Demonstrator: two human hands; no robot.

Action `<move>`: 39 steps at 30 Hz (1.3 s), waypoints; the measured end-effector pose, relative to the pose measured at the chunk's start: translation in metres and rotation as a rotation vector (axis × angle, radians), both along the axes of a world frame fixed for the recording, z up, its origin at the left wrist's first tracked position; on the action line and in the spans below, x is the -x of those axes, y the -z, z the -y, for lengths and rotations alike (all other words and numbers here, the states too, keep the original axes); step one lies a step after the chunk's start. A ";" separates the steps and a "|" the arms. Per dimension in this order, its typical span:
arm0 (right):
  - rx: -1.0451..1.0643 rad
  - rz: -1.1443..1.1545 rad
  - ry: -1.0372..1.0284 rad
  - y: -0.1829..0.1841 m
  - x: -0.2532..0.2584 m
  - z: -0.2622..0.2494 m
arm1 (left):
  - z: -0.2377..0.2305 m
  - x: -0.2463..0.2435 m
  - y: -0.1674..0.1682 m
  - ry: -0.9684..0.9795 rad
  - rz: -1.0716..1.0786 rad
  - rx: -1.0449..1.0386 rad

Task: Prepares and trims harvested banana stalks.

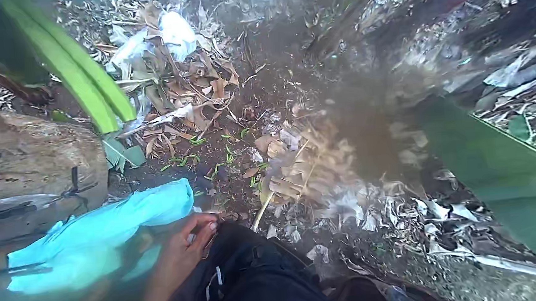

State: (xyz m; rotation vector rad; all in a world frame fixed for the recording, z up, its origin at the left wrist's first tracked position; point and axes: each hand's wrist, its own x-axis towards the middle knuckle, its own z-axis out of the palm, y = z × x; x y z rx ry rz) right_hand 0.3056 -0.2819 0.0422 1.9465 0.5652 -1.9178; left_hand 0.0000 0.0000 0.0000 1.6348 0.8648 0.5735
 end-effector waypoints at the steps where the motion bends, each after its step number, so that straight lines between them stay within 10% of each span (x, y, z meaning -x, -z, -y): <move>1: -0.086 -0.232 -0.168 0.042 -0.021 0.033 | -0.002 0.005 0.001 0.000 -0.019 0.004; 6: 0.297 0.069 -0.403 0.087 -0.051 0.123 | -0.017 0.026 0.009 0.110 -0.054 0.082; 10: 0.151 0.324 0.511 0.072 -0.096 0.177 | -0.025 0.014 0.026 0.261 -0.124 0.183; 14: -0.513 -0.056 1.215 0.065 -0.073 0.068 | -0.027 -0.049 0.016 0.419 -0.089 0.229; 22: -0.804 -1.187 0.647 0.043 0.029 -0.207 | -0.037 -0.126 -0.039 0.388 0.234 0.383; 25: -0.962 -0.905 0.209 0.027 0.009 -0.246 | -0.055 -0.094 -0.051 0.175 0.205 0.284; 32: -2.099 0.402 -0.219 -0.007 0.023 -0.357 | -0.062 -0.082 -0.083 0.067 0.279 0.386; 39: -2.360 0.411 -0.097 -0.001 0.042 -0.398 | -0.093 -0.070 -0.086 -0.036 0.358 0.174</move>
